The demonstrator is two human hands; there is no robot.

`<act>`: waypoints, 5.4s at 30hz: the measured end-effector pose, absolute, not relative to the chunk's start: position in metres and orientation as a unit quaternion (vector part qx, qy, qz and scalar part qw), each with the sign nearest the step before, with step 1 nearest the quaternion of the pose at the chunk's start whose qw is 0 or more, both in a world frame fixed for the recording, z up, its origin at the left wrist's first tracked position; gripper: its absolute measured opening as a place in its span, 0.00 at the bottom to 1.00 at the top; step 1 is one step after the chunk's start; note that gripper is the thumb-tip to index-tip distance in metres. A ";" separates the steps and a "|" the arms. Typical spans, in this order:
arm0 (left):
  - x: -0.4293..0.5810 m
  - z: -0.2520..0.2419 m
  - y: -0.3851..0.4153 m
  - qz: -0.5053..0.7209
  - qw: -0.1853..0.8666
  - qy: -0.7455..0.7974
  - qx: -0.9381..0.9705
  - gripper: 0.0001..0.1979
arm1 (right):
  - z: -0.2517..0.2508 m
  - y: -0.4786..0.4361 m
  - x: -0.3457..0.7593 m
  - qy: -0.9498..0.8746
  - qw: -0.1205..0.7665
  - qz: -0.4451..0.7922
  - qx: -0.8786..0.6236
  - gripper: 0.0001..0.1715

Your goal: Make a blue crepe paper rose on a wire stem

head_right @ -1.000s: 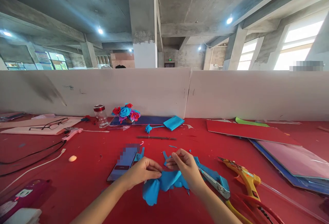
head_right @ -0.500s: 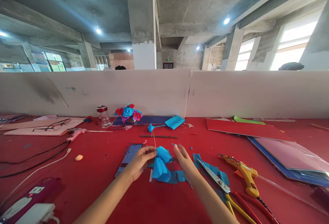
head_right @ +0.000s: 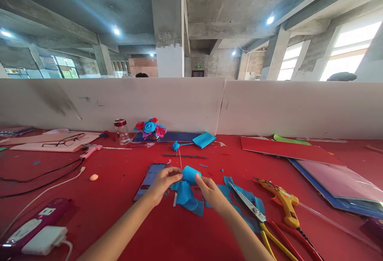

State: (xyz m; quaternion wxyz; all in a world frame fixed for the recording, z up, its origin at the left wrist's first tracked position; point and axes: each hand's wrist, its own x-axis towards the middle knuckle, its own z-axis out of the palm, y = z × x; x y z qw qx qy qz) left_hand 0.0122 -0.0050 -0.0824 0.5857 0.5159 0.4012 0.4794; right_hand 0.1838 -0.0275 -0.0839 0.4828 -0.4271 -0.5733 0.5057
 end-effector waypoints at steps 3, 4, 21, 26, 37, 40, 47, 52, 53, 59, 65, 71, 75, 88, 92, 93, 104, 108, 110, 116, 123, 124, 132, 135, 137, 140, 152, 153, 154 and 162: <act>0.015 -0.085 -0.006 0.467 0.570 0.410 0.537 0.12 | -0.082 -0.029 0.181 -0.617 0.485 0.443 -0.433 0.21; 0.016 -0.086 -0.006 0.465 0.565 0.413 0.543 0.11 | -0.083 -0.029 0.180 -0.622 0.488 0.423 -0.442 0.21; 0.024 -0.086 -0.013 0.437 0.555 0.392 0.589 0.10 | -0.088 -0.028 0.180 -0.600 0.533 0.434 -0.408 0.14; 0.026 -0.089 -0.015 0.423 0.573 0.399 0.578 0.14 | -0.098 -0.021 0.183 -0.573 0.543 0.396 -0.469 0.20; 0.026 -0.083 -0.014 0.416 0.527 0.417 0.613 0.14 | -0.093 -0.026 0.182 -0.571 0.561 0.367 -0.474 0.21; 0.026 -0.086 -0.012 0.412 0.519 0.427 0.615 0.13 | -0.093 -0.026 0.181 -0.573 0.563 0.362 -0.473 0.20; 0.022 -0.082 -0.013 0.393 0.538 0.431 0.608 0.14 | -0.088 -0.031 0.182 -0.575 0.553 0.382 -0.467 0.20; 0.022 -0.078 -0.015 0.389 0.548 0.417 0.612 0.13 | -0.091 -0.029 0.183 -0.581 0.551 0.385 -0.458 0.19; 0.022 -0.078 -0.015 0.389 0.549 0.415 0.612 0.12 | -0.092 -0.028 0.183 -0.586 0.550 0.382 -0.457 0.20; 0.022 -0.081 -0.014 0.389 0.557 0.402 0.614 0.12 | -0.094 -0.026 0.184 -0.601 0.544 0.365 -0.458 0.19; 0.022 -0.081 -0.012 0.381 0.585 0.365 0.616 0.15 | -0.096 -0.025 0.185 -0.604 0.540 0.355 -0.467 0.20; 0.020 -0.083 -0.009 0.374 0.589 0.352 0.624 0.14 | -0.098 -0.025 0.185 -0.609 0.546 0.339 -0.466 0.19; 0.019 -0.084 -0.009 0.367 0.592 0.347 0.629 0.13 | -0.098 -0.026 0.186 -0.601 0.551 0.340 -0.468 0.19; 0.019 -0.082 -0.010 0.392 0.618 0.376 0.568 0.16 | -0.084 -0.031 0.185 -0.532 0.562 0.400 -0.491 0.19; 0.022 -0.085 -0.010 0.408 0.627 0.405 0.526 0.16 | -0.078 -0.035 0.184 -0.514 0.569 0.425 -0.481 0.19; 0.023 -0.086 -0.010 0.408 0.627 0.409 0.522 0.16 | -0.077 -0.036 0.184 -0.513 0.571 0.425 -0.480 0.19; 0.022 -0.091 -0.007 0.413 0.607 0.384 0.560 0.16 | -0.083 -0.032 0.187 -0.513 0.563 0.404 -0.506 0.18; 0.021 -0.088 -0.008 0.420 0.612 0.381 0.551 0.16 | -0.081 -0.033 0.186 -0.514 0.561 0.416 -0.498 0.18; 0.021 -0.086 -0.009 0.423 0.611 0.391 0.543 0.16 | -0.081 -0.033 0.186 -0.513 0.560 0.418 -0.498 0.18; 0.022 -0.082 -0.010 0.423 0.624 0.406 0.516 0.17 | -0.083 -0.032 0.188 -0.496 0.575 0.428 -0.489 0.18; 0.023 -0.088 -0.007 0.435 0.635 0.399 0.498 0.17 | -0.084 -0.032 0.188 -0.517 0.559 0.440 -0.476 0.17; 0.023 -0.088 -0.007 0.432 0.639 0.399 0.496 0.17 | -0.085 -0.032 0.188 -0.517 0.557 0.442 -0.476 0.17; 0.024 -0.084 -0.011 0.393 0.657 0.399 0.504 0.18 | -0.083 -0.033 0.187 -0.529 0.529 0.480 -0.458 0.18; 0.023 -0.085 -0.010 0.386 0.646 0.395 0.527 0.14 | -0.083 -0.033 0.186 -0.543 0.532 0.449 -0.469 0.17; 0.023 -0.086 -0.009 0.390 0.639 0.394 0.532 0.14 | -0.086 -0.033 0.185 -0.560 0.540 0.417 -0.470 0.17; 0.022 -0.086 -0.008 0.389 0.631 0.410 0.531 0.14 | -0.089 -0.032 0.184 -0.584 0.548 0.380 -0.462 0.18; 0.023 -0.083 -0.009 0.364 0.622 0.414 0.556 0.14 | -0.076 -0.039 0.185 -0.560 0.515 0.449 -0.469 0.20; 0.024 -0.082 -0.009 0.364 0.625 0.413 0.554 0.14 | -0.075 -0.039 0.185 -0.558 0.511 0.455 -0.469 0.21; 0.024 -0.082 -0.010 0.364 0.626 0.412 0.553 0.13 | -0.074 -0.039 0.185 -0.557 0.510 0.458 -0.468 0.21; 0.027 -0.083 -0.011 0.355 0.623 0.413 0.561 0.11 | -0.074 -0.042 0.179 -0.597 0.487 0.451 -0.451 0.16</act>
